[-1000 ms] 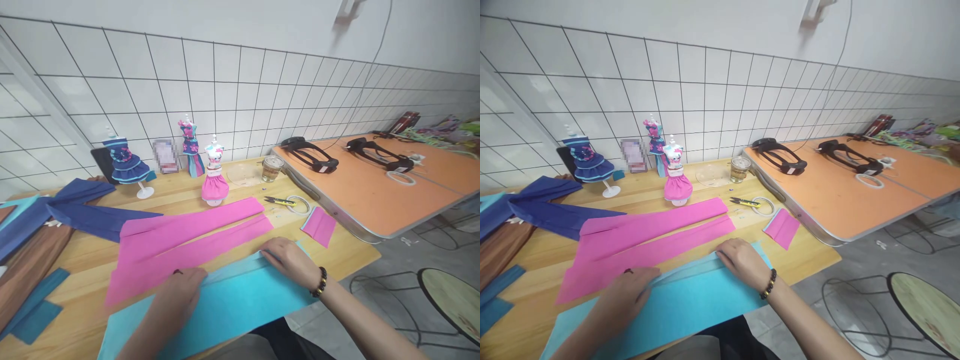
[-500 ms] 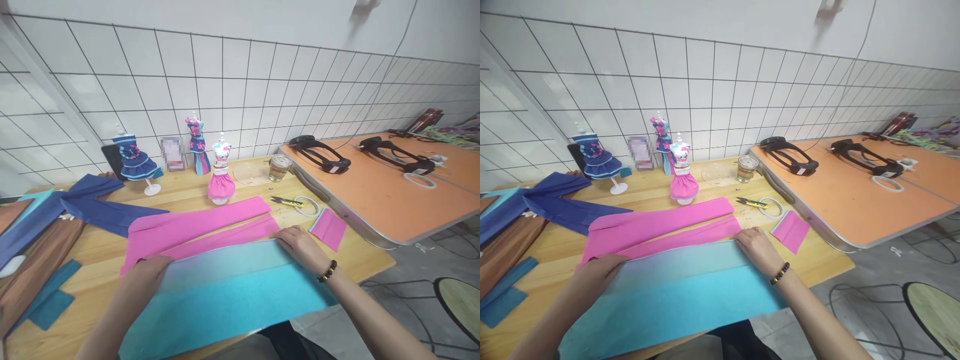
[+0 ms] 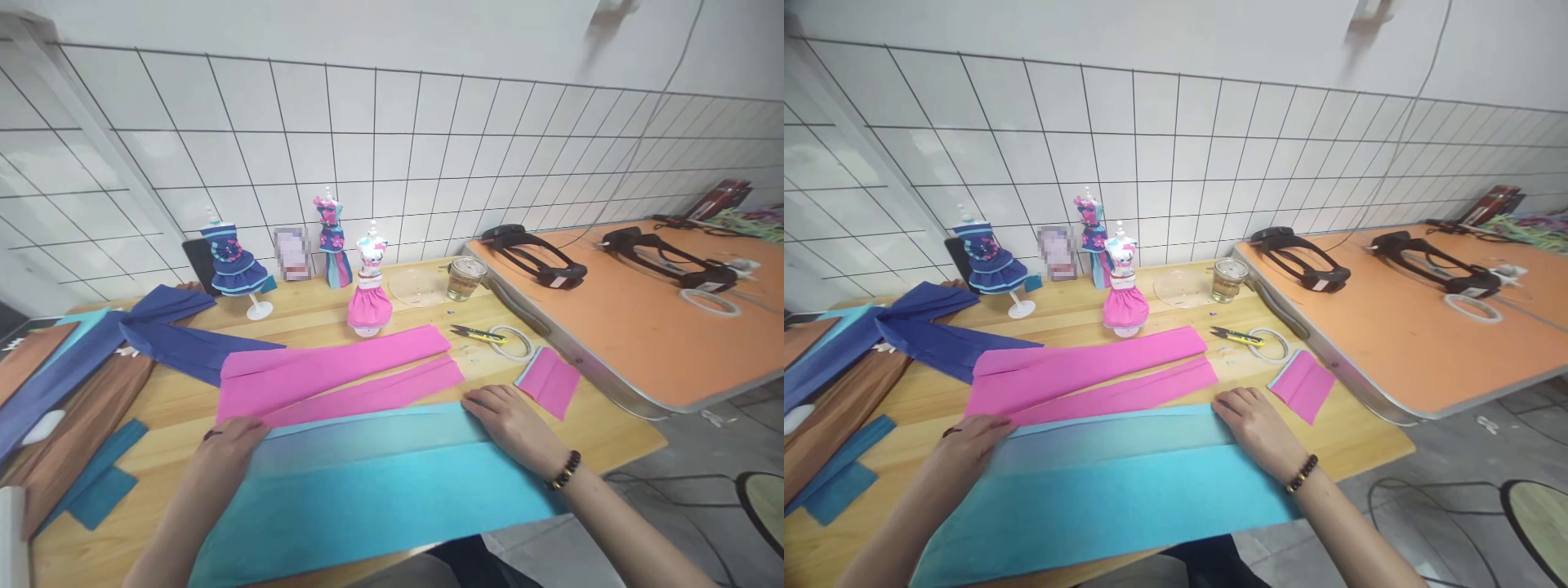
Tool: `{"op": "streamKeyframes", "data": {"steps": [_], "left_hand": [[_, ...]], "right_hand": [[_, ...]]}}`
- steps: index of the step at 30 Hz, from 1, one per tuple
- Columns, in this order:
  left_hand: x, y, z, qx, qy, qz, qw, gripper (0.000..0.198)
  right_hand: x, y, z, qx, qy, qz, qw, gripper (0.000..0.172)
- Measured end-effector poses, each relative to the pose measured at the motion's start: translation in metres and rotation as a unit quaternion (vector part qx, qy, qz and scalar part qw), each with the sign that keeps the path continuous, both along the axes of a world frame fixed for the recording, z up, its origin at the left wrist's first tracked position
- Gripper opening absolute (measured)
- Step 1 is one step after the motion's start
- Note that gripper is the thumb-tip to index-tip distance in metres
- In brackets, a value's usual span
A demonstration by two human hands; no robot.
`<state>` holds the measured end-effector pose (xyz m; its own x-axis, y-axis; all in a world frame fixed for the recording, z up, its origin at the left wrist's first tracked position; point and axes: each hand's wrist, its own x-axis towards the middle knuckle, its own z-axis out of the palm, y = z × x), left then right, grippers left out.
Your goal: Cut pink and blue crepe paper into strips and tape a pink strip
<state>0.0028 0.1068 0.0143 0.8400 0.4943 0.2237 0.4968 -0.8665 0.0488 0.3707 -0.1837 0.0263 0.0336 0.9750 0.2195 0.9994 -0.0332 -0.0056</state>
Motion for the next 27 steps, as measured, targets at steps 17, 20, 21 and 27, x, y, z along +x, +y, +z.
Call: {"op": "streamKeyframes", "data": {"steps": [17,20,21,27], "left_hand": [[0.021,-0.001,0.006,-0.04,-0.011,-0.066,0.997,0.023],[0.02,-0.004,0.015,-0.046,-0.056,-0.08,0.994,0.024],[0.019,-0.006,0.019,-0.047,-0.075,-0.085,0.993,0.024],[0.001,-0.014,0.033,-0.037,-0.141,-0.073,0.987,0.021]], "right_hand": [[0.028,-0.049,0.003,-0.067,0.149,-0.169,0.972,0.071],[0.024,-0.045,0.012,-0.1,0.206,-0.175,0.958,0.063],[0.022,-0.042,0.016,-0.114,0.225,-0.169,0.953,0.055],[0.01,-0.032,0.032,-0.135,0.269,-0.116,0.947,0.017]]}}
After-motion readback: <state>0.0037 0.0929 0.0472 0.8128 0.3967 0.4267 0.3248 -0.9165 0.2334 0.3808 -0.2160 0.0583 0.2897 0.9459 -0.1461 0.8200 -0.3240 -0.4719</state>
